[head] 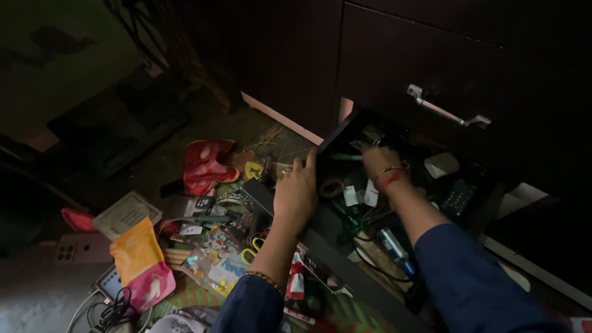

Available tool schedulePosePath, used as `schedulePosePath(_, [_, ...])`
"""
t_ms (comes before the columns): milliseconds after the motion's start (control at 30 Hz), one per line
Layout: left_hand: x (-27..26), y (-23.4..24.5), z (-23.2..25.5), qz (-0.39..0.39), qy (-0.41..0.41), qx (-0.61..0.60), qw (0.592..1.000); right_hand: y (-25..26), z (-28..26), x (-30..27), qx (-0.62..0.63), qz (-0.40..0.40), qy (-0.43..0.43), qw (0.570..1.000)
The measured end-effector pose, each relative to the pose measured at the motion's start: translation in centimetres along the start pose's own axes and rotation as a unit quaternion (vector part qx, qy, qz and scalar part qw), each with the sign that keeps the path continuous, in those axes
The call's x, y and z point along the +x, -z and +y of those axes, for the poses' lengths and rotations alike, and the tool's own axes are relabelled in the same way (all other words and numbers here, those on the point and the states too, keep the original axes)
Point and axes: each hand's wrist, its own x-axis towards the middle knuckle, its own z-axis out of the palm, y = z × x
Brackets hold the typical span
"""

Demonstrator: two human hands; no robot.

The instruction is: The person sits on the floor and sorts through a cluttered drawer, picking up various small items such as a remote, scissors, and a power adapter. They inspect each item briefly and place it back into the drawer or on the floor, continuing to rummage through the contents.

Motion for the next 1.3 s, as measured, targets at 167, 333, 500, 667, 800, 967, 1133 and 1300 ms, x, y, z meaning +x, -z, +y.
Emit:
schedulePosePath(167, [0.1,0.1,0.0,-0.002,0.0,-0.007,1.0,0.9,-0.6,-0.1,0.13,0.054,0.094,0.986])
schedulePosePath(333, [0.0,0.2,0.0,0.003,0.007,-0.028,1.0,1.6,-4.0,-1.4,0.081,0.112,0.094,0.986])
schedulePosePath(500, [0.0,0.3,0.1,-0.002,0.011,-0.027,1.0,2.0,-6.0,-1.6,0.094,0.014,0.146,0.985])
schedulePosePath(667, [-0.1,0.2,0.1,0.006,0.01,-0.033,0.999,0.1,-6.7,-1.8,0.051,-0.016,0.176,0.983])
schedulePosePath(800, [0.1,0.2,0.0,0.0,0.012,-0.039,0.999,1.4,-6.5,-2.5,0.02,-0.05,0.111,0.992])
schedulePosePath(967, [-0.4,0.3,-0.2,0.02,0.011,-0.077,0.997,1.3,-4.4,-4.0,0.05,-0.015,0.104,0.993])
schedulePosePath(1133, [-1.6,1.6,-0.3,0.042,0.008,-0.087,0.995,2.9,-2.6,-5.2,0.244,0.152,0.076,0.955])
schedulePosePath(1300, [-3.9,-0.3,-0.6,0.035,-0.055,0.036,0.997,6.1,-2.0,-11.3,0.471,0.062,-0.016,0.88])
